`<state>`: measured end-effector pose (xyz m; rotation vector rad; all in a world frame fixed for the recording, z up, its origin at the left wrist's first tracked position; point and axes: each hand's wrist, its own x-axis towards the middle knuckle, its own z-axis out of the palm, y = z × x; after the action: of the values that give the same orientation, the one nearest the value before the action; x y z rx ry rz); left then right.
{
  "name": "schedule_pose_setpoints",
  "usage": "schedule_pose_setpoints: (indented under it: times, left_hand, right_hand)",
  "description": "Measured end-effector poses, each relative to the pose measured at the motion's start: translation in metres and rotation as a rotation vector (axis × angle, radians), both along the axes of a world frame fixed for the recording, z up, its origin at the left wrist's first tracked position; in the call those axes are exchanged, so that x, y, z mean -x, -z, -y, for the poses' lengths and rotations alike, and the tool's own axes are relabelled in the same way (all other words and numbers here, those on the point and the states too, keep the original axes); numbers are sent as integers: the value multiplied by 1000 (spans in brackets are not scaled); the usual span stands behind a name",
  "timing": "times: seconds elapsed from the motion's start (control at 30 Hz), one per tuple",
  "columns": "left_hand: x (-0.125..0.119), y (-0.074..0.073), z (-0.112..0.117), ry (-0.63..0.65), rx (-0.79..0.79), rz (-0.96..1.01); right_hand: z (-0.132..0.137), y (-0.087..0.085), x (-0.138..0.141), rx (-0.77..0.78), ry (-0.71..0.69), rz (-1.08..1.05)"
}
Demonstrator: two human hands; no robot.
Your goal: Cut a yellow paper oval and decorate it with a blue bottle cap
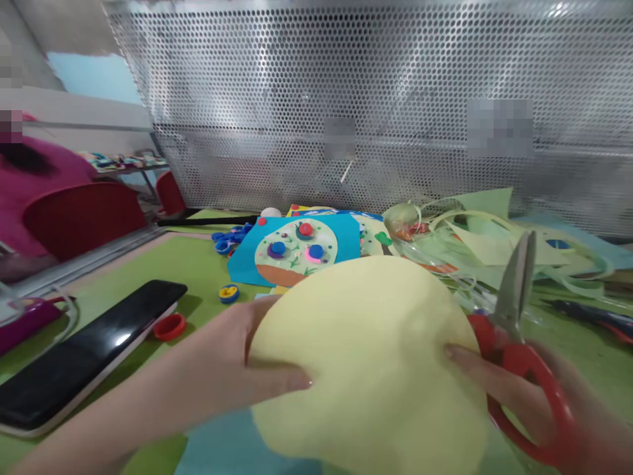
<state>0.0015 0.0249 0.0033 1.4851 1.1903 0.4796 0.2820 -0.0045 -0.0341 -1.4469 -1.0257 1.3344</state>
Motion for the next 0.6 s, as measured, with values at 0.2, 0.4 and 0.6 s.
schedule_pose_setpoints:
  times: [0.2,0.4,0.6]
  left_hand:
    - [-1,-5,-7,18,52,242]
    - [4,-13,-17,-39,-34,175]
    - [9,-10,-20,-167,-59,308]
  right_hand:
    - [-11,-3,-9,12,-33,-25]
    - [-20,3,-17,-116,-58,55]
    - [-23,9,-20,-250,-143,193]
